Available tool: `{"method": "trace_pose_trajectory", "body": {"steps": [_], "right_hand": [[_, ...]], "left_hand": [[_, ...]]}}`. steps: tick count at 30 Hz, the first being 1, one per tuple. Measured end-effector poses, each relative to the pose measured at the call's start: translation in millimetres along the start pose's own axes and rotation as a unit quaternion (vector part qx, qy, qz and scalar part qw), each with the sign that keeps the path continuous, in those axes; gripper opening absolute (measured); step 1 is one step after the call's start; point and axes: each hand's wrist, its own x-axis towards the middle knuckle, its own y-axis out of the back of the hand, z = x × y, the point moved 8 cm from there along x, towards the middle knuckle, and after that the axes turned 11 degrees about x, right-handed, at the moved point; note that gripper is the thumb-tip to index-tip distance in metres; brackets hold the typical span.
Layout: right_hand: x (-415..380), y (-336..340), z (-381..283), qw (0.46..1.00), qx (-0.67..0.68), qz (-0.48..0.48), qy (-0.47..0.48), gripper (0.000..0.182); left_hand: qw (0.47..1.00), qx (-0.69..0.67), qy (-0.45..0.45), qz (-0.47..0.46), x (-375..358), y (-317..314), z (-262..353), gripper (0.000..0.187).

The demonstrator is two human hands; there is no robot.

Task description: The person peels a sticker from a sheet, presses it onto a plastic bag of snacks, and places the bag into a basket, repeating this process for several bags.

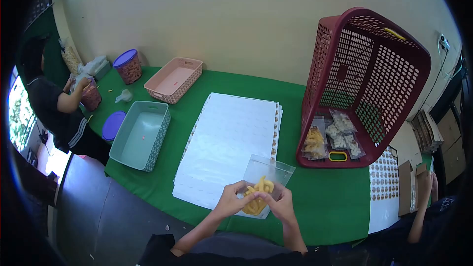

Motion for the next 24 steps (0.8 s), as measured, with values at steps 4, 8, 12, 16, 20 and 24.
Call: {"method": "trace_pose_trajectory", "body": {"steps": [4, 8, 12, 16, 20, 24], "right_hand": [[0.2, 6.3, 20.3, 0.997, 0.022, 0.011, -0.076, 0.023], [1.7, 4.6, 11.7, 0.999, -0.008, 0.039, -0.035, 0.021], [3.5, 1.6, -7.7, 0.977, -0.186, 0.091, 0.045, 0.023], [1.3, -2.6, -17.3, 0.972, -0.198, 0.072, 0.103, 0.025], [-7.6, -37.8, -32.2, 0.958, -0.195, -0.055, 0.206, 0.027], [-4.3, -32.0, -29.8, 0.946, -0.261, -0.033, 0.189, 0.031]], "left_hand": [[0.999, -0.03, 0.021, -0.001, -2.1, -3.2, -8.0, 0.026], [0.997, -0.073, 0.038, -0.008, 2.5, -4.4, -15.8, 0.031], [0.998, 0.006, 0.036, 0.046, 6.6, 2.9, -18.3, 0.057], [0.98, 0.13, -0.149, -0.005, 0.5, 1.0, 21.0, 0.078], [0.99, -0.052, -0.124, -0.033, -4.3, -9.1, 10.1, 0.073], [0.977, -0.199, 0.08, 0.022, -1.0, -3.3, -22.7, 0.038]]}}
